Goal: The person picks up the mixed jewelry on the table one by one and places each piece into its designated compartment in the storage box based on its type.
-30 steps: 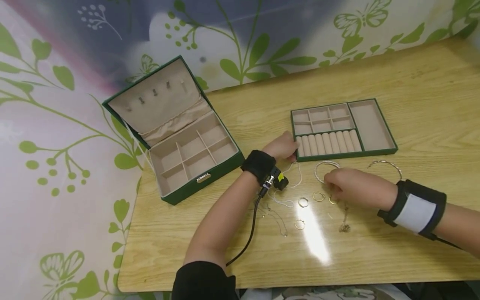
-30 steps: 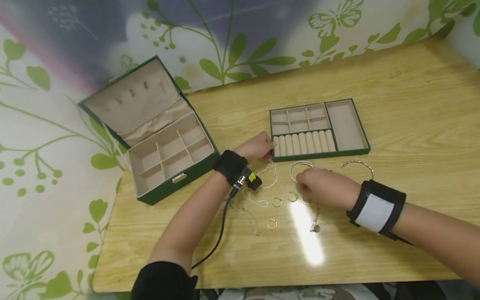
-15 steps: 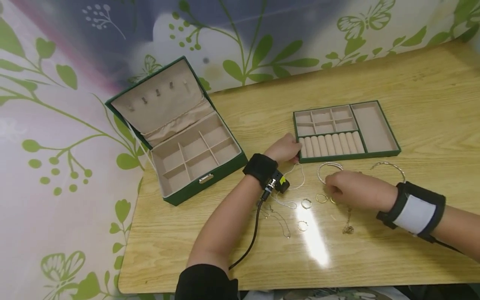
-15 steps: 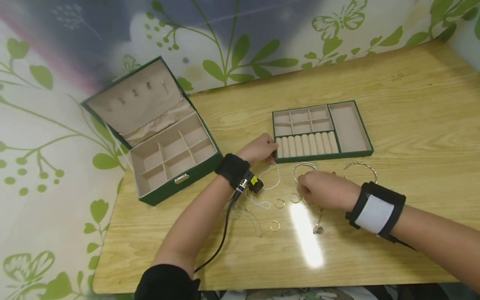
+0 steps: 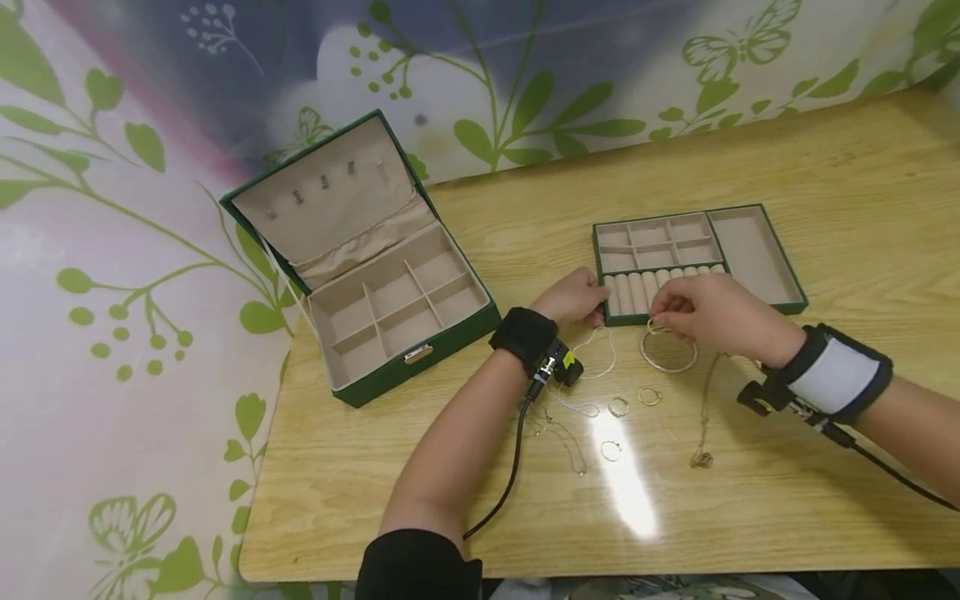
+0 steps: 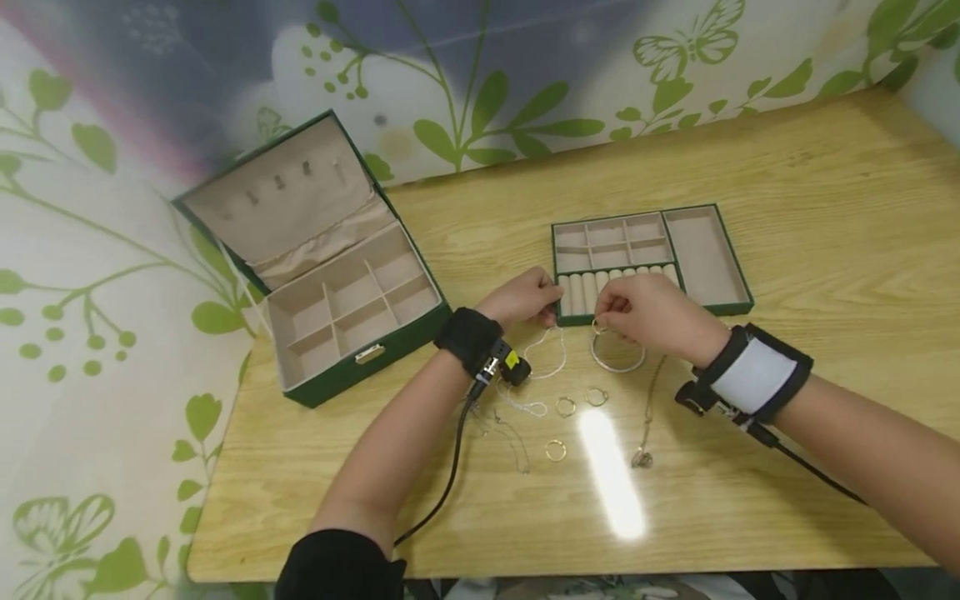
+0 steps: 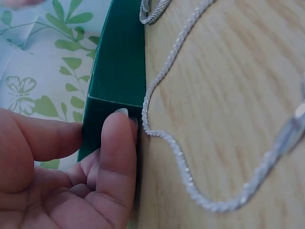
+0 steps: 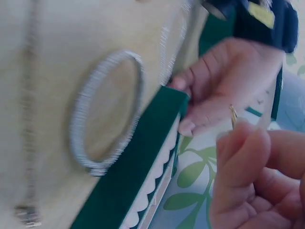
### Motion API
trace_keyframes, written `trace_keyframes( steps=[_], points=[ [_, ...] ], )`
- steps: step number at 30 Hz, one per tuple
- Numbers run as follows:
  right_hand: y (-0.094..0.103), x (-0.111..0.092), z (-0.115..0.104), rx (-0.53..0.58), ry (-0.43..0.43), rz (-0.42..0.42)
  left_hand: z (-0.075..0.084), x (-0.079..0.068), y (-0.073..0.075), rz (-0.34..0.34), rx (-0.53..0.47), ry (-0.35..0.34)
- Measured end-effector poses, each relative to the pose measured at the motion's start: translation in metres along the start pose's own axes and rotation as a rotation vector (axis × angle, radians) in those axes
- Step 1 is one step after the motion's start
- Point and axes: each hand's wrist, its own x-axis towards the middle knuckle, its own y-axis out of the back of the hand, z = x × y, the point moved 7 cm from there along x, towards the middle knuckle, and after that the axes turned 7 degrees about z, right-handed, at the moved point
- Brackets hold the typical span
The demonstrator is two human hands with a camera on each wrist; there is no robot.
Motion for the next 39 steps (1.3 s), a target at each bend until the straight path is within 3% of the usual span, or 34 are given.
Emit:
trace_keyframes(
  steps=[5, 12, 27, 39],
  points=[
    [0.008, 0.016, 0.0, 0.071, -0.011, 0.023, 0.0, 0.001, 0.0, 0.005, 0.041, -0.021],
    [0.005, 0.033, 0.004, 0.128, -0.072, 0.05, 0.0, 0.002, 0.0, 0.005, 0.086, -0.045],
    [-0.015, 0.064, 0.009, 0.06, -0.219, 0.095, 0.004, -0.003, -0.001, -0.017, 0.067, -0.044],
    [-0.022, 0.07, 0.013, 0.003, -0.257, 0.117, 0.005, -0.005, -0.002, -0.01, 0.021, -0.039]
  ],
)
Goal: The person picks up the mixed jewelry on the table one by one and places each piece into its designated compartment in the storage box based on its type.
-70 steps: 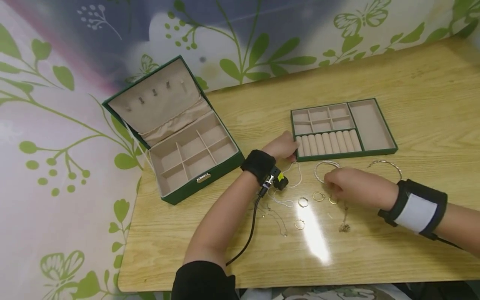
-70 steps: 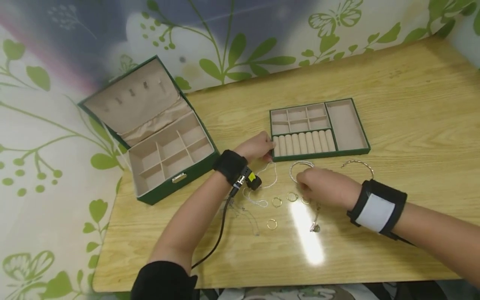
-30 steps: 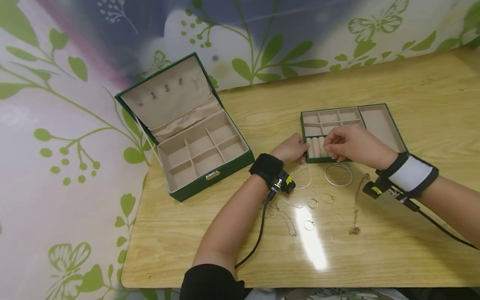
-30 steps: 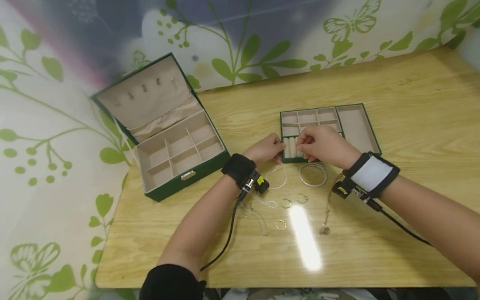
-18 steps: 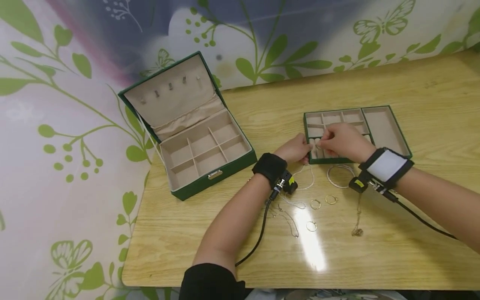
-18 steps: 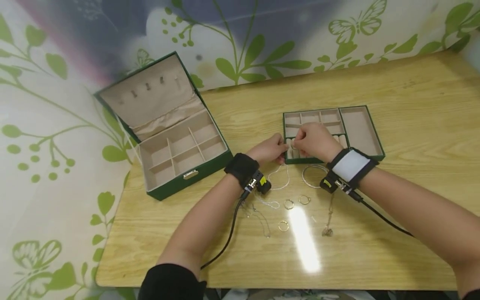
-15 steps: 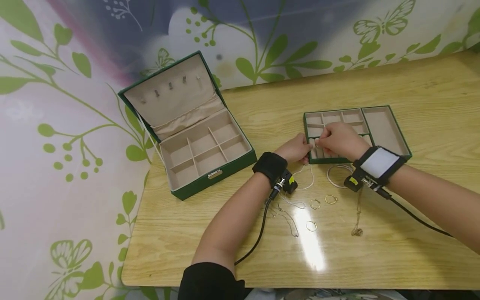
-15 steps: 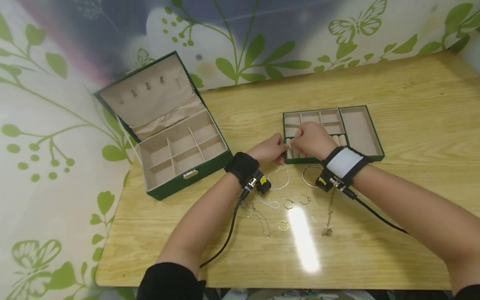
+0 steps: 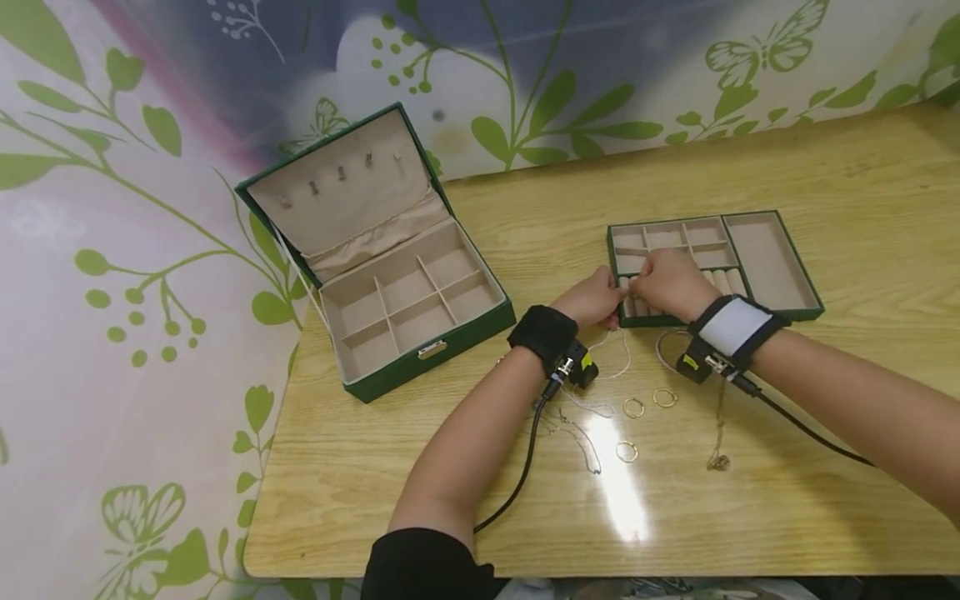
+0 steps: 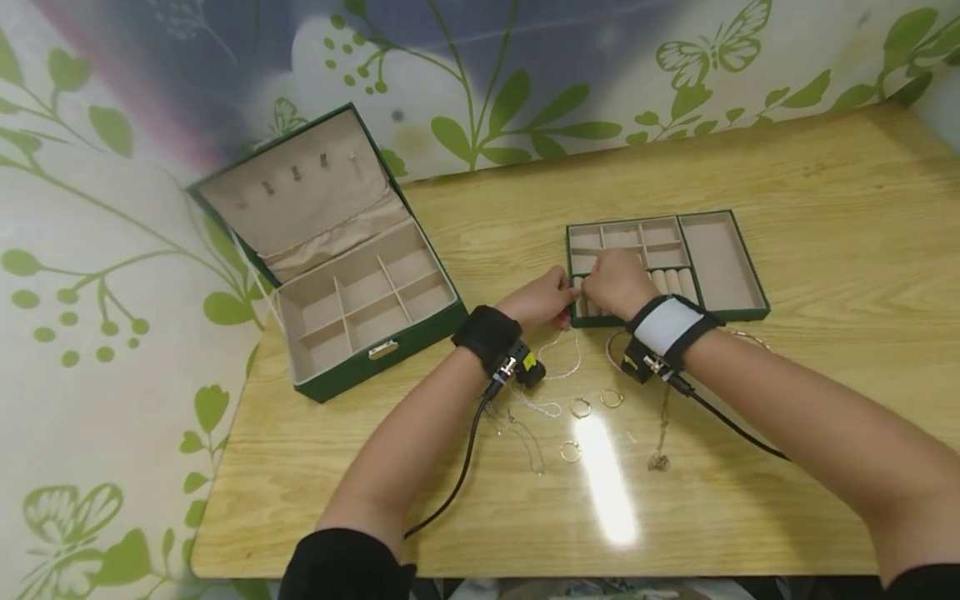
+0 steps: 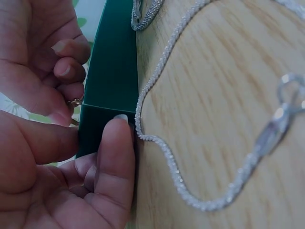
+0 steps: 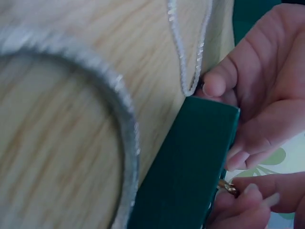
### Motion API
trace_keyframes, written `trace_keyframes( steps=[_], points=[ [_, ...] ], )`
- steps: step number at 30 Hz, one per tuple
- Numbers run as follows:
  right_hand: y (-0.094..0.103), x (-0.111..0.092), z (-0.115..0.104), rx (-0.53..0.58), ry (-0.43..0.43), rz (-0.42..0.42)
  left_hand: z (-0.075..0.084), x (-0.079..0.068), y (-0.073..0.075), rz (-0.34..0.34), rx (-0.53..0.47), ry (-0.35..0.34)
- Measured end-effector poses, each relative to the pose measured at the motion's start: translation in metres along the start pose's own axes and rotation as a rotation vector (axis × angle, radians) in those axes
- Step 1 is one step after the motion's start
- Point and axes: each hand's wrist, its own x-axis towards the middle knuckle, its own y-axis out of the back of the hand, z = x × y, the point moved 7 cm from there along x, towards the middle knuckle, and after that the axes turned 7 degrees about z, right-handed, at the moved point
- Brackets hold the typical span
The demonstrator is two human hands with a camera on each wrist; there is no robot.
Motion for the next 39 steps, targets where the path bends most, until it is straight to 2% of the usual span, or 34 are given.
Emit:
trace_keyframes(
  steps=[12, 20, 28, 39],
  points=[
    [-0.002, 0.002, 0.002, -0.021, 0.008, 0.039, -0.009, 0.01, -0.003, -0.021, 0.033, 0.018],
    [-0.005, 0.005, 0.002, -0.042, -0.009, 0.061, -0.009, 0.009, -0.004, -0.019, -0.009, 0.03],
    [-0.003, 0.007, 0.0, -0.087, 0.03, 0.086, -0.006, 0.007, -0.002, -0.014, 0.048, 0.017],
    [-0.003, 0.011, -0.002, -0.076, 0.023, 0.043, -0.007, 0.007, -0.001, -0.004, 0.05, 0.016]
  ],
)
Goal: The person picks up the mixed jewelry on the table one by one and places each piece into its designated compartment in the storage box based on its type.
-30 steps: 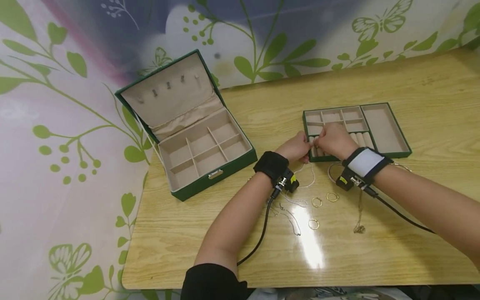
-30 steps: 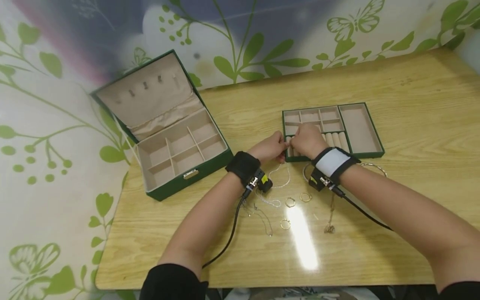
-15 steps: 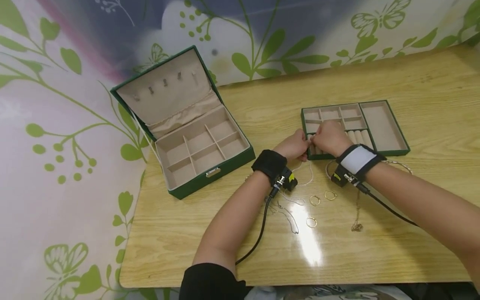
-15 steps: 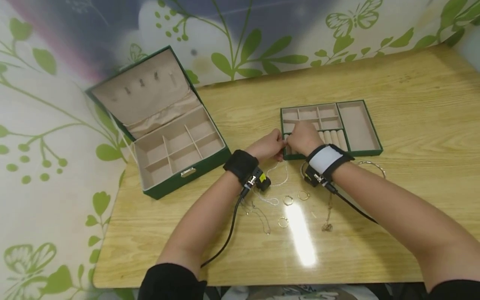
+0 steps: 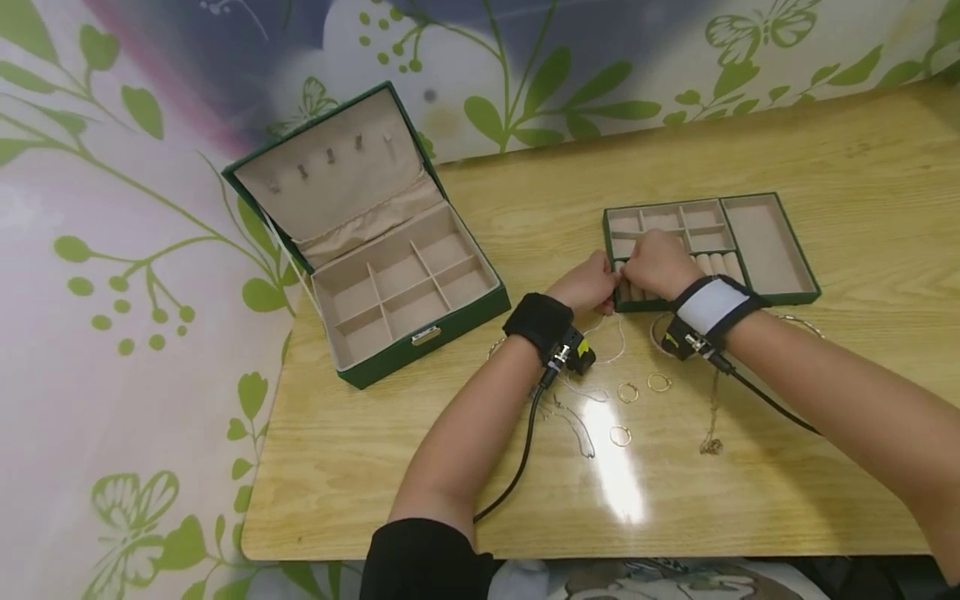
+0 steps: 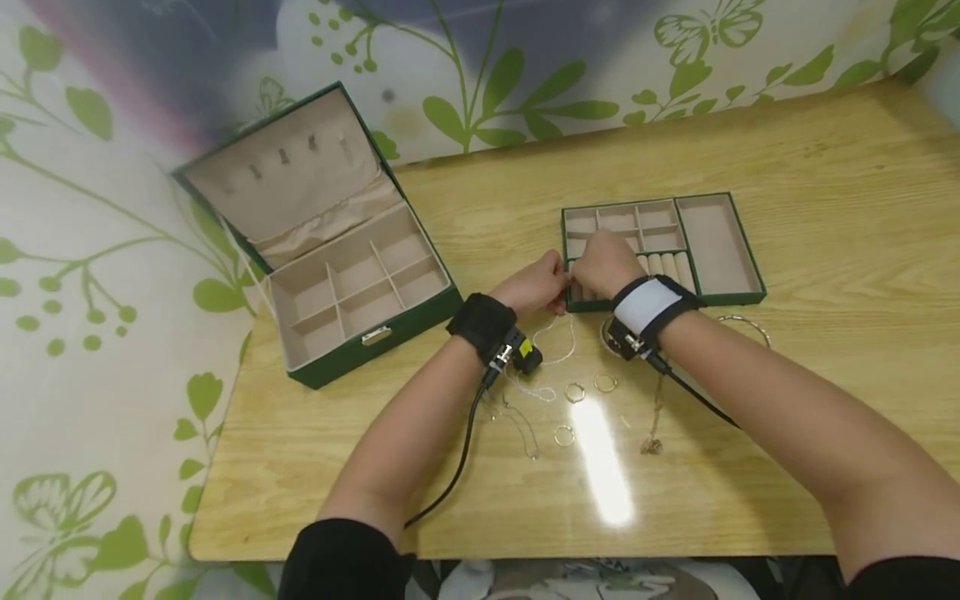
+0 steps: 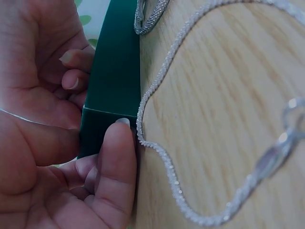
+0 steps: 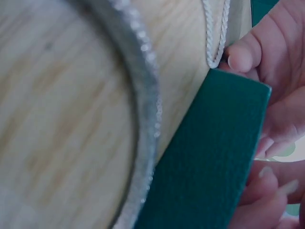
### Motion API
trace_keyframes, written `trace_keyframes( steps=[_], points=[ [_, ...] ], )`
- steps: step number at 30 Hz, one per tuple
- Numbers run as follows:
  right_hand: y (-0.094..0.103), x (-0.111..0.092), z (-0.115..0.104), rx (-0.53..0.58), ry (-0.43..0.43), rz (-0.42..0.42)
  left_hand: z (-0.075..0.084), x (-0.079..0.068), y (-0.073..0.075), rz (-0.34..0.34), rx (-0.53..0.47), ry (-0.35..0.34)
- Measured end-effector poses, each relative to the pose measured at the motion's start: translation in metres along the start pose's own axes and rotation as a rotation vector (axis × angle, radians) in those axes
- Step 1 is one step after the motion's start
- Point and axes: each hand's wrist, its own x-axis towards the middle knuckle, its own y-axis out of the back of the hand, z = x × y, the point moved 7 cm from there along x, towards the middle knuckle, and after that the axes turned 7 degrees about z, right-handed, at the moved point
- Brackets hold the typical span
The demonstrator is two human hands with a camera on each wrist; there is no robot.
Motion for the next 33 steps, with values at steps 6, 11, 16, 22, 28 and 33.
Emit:
trace_keyframes(
  steps=[6, 11, 16, 22, 28, 33],
  points=[
    [0.004, 0.002, -0.003, -0.005, 0.015, -0.032, 0.004, 0.0, 0.003, -0.001, -0.003, -0.009],
    [0.007, 0.004, -0.009, -0.04, 0.051, -0.033, 0.007, 0.002, 0.005, 0.005, 0.011, -0.02],
    [0.009, 0.005, -0.008, -0.046, 0.068, -0.074, 0.009, 0.004, 0.005, -0.003, 0.02, -0.017],
    [0.016, -0.006, -0.004, -0.031, 0.079, -0.081, 0.007, 0.002, 0.001, -0.018, 0.03, 0.013],
    [0.018, -0.036, -0.004, -0.023, 0.14, -0.136, 0.005, -0.002, 0.002, -0.027, -0.002, 0.031],
    [0.01, -0.07, -0.009, -0.034, 0.268, -0.269, 0.005, -0.002, 0.001, -0.029, -0.034, 0.047]
  ],
)
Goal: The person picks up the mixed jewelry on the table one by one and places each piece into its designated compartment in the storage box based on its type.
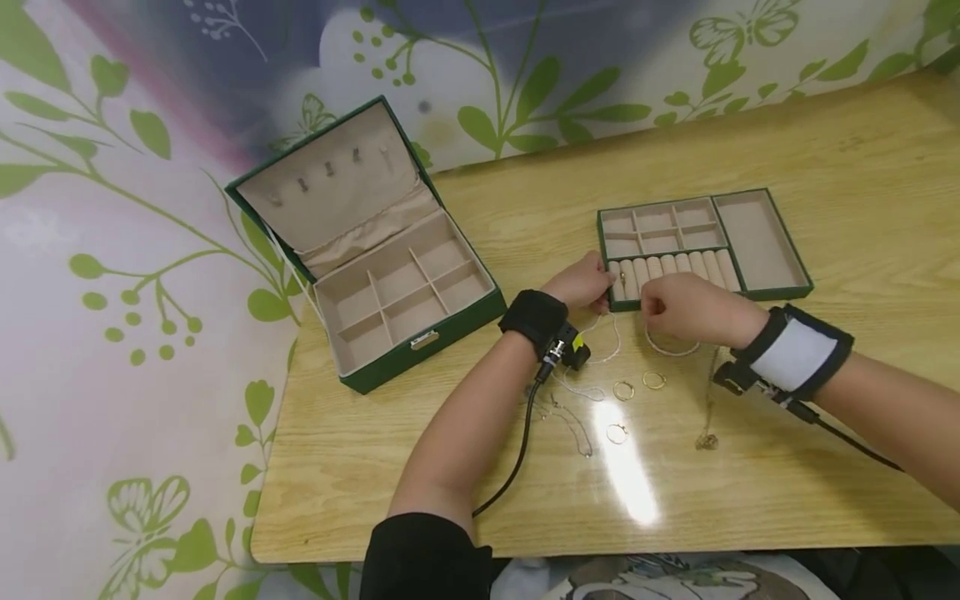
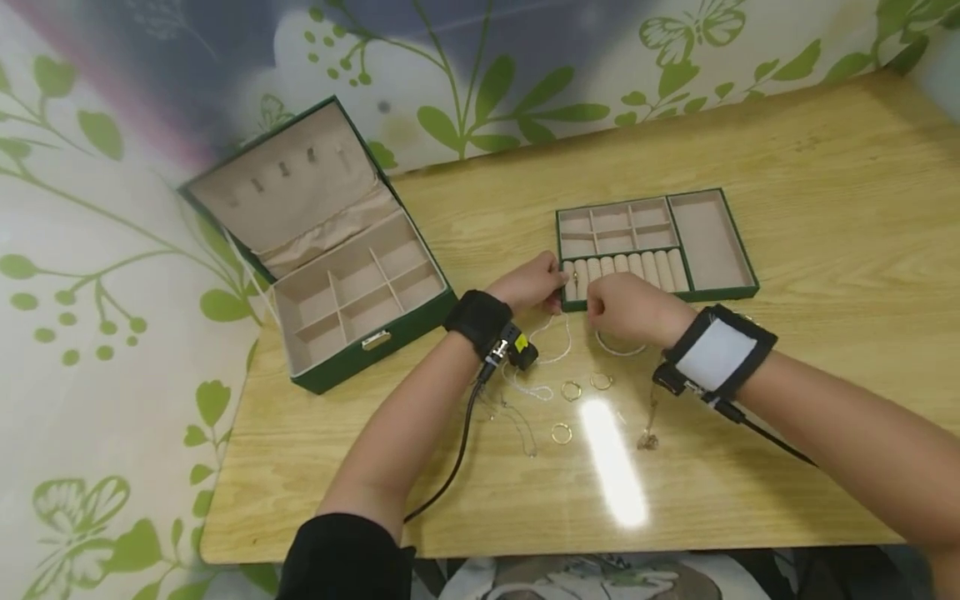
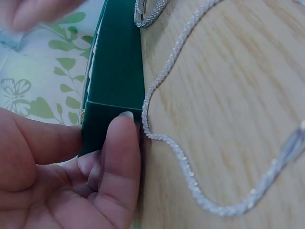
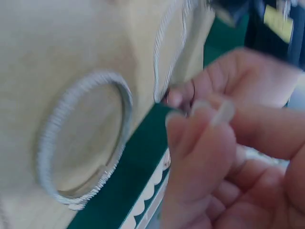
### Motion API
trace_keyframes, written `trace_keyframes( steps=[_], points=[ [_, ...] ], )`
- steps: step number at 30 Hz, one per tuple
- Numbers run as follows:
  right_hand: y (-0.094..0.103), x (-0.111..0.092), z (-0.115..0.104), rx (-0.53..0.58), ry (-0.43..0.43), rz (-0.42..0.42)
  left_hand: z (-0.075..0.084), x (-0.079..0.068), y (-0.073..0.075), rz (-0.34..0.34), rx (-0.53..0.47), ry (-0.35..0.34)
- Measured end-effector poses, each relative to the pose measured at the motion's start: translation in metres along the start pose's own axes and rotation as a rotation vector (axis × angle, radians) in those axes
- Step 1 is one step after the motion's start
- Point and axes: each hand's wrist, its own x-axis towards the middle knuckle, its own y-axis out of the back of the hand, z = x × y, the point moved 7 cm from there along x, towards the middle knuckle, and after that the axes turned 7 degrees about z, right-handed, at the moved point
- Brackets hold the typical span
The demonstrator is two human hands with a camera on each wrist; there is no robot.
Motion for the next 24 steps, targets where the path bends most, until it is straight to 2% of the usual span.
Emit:
trace_keyframes(
  steps=[5, 10, 16, 24],
  points=[
    [-0.013, -0.022, -0.006, -0.005, 0.068, -0.05, 0.0, -0.001, 0.0, -0.003, -0.027, -0.007],
    [-0.021, -0.037, -0.008, -0.01, 0.117, -0.054, -0.001, 0.0, -0.001, -0.01, -0.027, -0.009],
    [-0.028, -0.043, -0.007, -0.057, 0.171, -0.071, -0.002, 0.0, -0.001, -0.01, -0.007, -0.001],
    [-0.037, -0.043, -0.005, -0.078, 0.183, -0.088, -0.002, -0.002, -0.001, -0.006, 0.033, -0.017]
  ],
)
